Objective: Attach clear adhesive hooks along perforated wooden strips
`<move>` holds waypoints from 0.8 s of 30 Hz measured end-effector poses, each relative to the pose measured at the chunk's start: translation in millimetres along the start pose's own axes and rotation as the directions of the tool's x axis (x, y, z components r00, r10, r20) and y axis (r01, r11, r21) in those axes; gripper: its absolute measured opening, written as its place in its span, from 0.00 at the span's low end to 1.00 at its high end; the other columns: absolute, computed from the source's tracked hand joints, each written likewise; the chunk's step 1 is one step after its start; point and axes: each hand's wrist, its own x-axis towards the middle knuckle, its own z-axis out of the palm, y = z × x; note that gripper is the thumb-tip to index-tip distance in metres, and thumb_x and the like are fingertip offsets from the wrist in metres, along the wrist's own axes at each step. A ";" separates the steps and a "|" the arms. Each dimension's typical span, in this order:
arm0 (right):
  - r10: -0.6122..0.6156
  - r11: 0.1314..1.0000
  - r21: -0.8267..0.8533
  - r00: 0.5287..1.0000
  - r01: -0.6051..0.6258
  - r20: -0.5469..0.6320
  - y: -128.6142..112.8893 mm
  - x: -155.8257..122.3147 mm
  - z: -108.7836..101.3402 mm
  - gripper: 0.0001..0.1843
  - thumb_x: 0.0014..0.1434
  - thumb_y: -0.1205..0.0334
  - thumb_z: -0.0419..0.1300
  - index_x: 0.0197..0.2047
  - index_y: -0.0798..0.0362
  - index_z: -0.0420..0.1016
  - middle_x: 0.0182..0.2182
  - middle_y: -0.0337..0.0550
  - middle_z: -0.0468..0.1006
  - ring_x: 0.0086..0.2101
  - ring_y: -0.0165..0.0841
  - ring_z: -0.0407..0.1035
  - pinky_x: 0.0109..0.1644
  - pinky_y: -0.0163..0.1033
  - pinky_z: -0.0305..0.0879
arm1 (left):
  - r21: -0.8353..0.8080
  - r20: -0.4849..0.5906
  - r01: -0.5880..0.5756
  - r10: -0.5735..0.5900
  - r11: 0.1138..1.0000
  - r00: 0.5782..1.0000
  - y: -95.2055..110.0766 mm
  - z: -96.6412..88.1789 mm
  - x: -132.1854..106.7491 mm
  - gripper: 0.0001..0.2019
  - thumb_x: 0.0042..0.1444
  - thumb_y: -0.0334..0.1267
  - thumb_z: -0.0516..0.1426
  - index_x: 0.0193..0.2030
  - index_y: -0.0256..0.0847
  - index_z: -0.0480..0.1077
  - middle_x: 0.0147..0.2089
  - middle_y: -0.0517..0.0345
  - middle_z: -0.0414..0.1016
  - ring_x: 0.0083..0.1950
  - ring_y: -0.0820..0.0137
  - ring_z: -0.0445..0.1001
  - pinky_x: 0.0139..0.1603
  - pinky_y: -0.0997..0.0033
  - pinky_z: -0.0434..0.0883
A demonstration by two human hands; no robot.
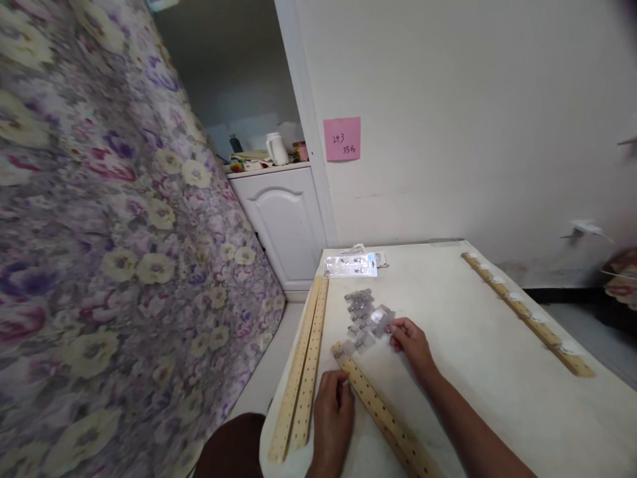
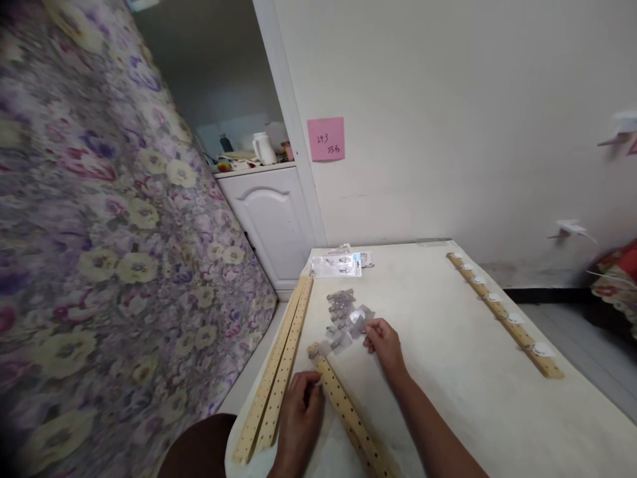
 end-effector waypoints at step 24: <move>-0.281 0.948 0.021 0.809 0.316 0.517 -22.7 -39.1 16.9 0.02 0.51 0.67 0.62 0.31 0.54 0.76 0.31 0.40 0.71 0.29 0.28 0.65 0.31 0.33 0.60 | -0.751 0.284 0.497 -0.466 0.435 0.838 29.8 14.4 -5.5 0.17 0.47 0.45 0.64 0.39 0.34 0.72 0.33 0.53 0.77 0.31 0.71 0.76 0.33 0.75 0.72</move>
